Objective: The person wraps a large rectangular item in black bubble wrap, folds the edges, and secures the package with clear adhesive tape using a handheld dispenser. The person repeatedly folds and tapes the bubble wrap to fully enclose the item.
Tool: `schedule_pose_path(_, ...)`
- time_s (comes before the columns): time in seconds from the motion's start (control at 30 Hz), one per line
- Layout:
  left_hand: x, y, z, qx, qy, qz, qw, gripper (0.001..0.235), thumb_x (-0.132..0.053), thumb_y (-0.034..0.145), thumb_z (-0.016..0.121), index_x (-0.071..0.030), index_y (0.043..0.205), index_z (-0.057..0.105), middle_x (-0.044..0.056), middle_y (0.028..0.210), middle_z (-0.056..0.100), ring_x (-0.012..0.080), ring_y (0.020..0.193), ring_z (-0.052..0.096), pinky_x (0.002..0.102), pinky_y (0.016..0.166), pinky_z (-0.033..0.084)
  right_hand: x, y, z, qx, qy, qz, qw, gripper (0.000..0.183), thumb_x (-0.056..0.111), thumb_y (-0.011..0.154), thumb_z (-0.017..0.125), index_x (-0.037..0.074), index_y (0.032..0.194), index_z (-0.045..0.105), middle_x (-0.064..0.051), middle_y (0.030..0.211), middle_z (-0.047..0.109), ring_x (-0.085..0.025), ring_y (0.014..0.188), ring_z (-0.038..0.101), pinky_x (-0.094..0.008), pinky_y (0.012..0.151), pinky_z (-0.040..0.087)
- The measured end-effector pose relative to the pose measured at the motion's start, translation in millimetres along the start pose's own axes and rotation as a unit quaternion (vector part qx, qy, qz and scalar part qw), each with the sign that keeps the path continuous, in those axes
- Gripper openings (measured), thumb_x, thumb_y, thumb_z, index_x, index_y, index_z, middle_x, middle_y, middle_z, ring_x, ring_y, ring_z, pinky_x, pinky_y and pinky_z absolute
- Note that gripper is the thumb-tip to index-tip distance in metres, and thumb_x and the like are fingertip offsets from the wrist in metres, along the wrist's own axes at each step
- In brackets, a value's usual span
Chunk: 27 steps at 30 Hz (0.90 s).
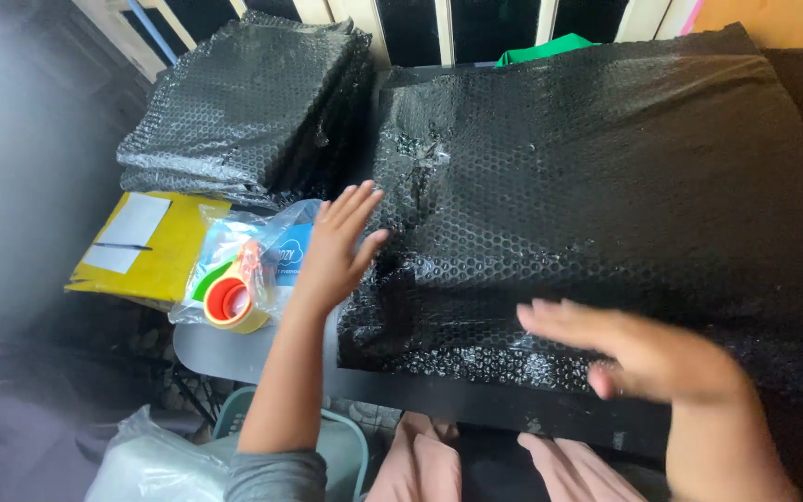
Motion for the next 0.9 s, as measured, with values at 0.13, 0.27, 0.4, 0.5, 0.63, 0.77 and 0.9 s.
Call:
schedule_pose_path(0.13, 23, -57, -59, -0.126, 0.019, -0.009, 0.992, 0.054, -0.019, 0.098, 0.069, -0.009, 0.148, 0.050, 0.018, 0.158, 0.045, 0.0372, 0.151, 0.038, 0.055, 0.122, 0.029, -20, -84, 28, -0.019, 0.157, 0.131, 0.979, 0.103, 0.086, 0.076, 0.053, 0.013, 0.150, 0.053, -0.004, 0.157, 0.058, -0.017, 0.146, 0.054, -0.037, 0.119, 0.037)
schedule_pose_path(0.27, 143, -145, -77, -0.133, 0.144, -0.286, 0.938, 0.094, -0.049, 0.083, 0.074, -0.006, 0.157, 0.038, 0.033, 0.163, 0.025, 0.0568, 0.147, 0.019, 0.065, 0.117, 0.019, -74, -168, 38, -0.140, 0.148, 0.311, 0.928, 0.082, 0.043, 0.075, 0.077, 0.020, 0.150, 0.054, 0.005, 0.156, 0.061, -0.009, 0.147, 0.053, -0.034, 0.118, 0.042)
schedule_pose_path(0.4, 176, -184, -53, 0.036, 0.005, -0.526, 0.850, 0.121, -0.054, 0.067, 0.077, -0.016, 0.165, 0.016, 0.014, 0.172, 0.005, 0.0401, 0.157, 0.002, 0.059, 0.123, 0.015, -62, -199, 27, -0.164, 0.140, 0.340, 0.915, 0.081, 0.041, 0.075, 0.073, 0.020, 0.151, 0.053, 0.004, 0.156, 0.061, -0.010, 0.145, 0.054, -0.036, 0.121, 0.039)
schedule_pose_path(0.5, 194, -187, -48, 0.001, 0.013, -0.455, 0.890, 0.112, -0.041, 0.069, 0.084, -0.005, 0.159, 0.029, 0.015, 0.170, 0.000, 0.0434, 0.148, 0.030, 0.055, 0.117, 0.032, -56, -204, 25, -0.178, 0.171, 0.310, 0.918, 0.083, 0.042, 0.075, 0.070, 0.017, 0.151, 0.051, 0.000, 0.156, 0.060, -0.014, 0.145, 0.053, -0.036, 0.122, 0.038)
schedule_pose_path(0.63, 188, -185, -64, -0.026, 0.039, -0.413, 0.910, 0.091, -0.034, 0.066, 0.092, 0.000, 0.143, 0.056, 0.016, 0.155, 0.038, 0.0416, 0.132, 0.045, 0.055, 0.102, 0.043, -57, -201, 30, -0.178, 0.149, 0.284, 0.930, 0.078, 0.038, 0.078, 0.071, 0.015, 0.150, 0.051, -0.002, 0.155, 0.059, -0.014, 0.143, 0.055, -0.036, 0.120, 0.039)
schedule_pose_path(0.77, 189, -185, -56, 0.057, 0.147, -0.421, 0.894, 0.075, -0.049, 0.072, 0.085, -0.022, 0.139, 0.065, 0.018, 0.175, 0.001, 0.0531, 0.154, 0.002, 0.068, 0.117, 0.019, -55, -207, 34, -0.154, 0.125, 0.341, 0.919, 0.074, 0.033, 0.079, 0.073, 0.021, 0.149, 0.054, 0.004, 0.156, 0.059, -0.009, 0.143, 0.054, -0.033, 0.121, 0.037)
schedule_pose_path(0.9, 241, -198, -37, 0.080, 0.139, -0.419, 0.894, 0.074, -0.043, 0.077, 0.084, -0.015, 0.142, 0.063, 0.014, 0.175, 0.004, 0.0464, 0.154, 0.005, 0.065, 0.116, 0.026, -73, -276, 14, -0.285, 0.074, 0.407, 0.865, 0.067, 0.011, 0.077, 0.074, 0.015, 0.143, 0.061, 0.000, 0.151, 0.061, -0.011, 0.143, 0.050, -0.030, 0.123, 0.030)
Point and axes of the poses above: each hand's wrist, its own y-axis towards the middle knuckle, its own z-axis out of the palm, x = y × z, the point moved 8 cm from there along y, towards the middle knuckle
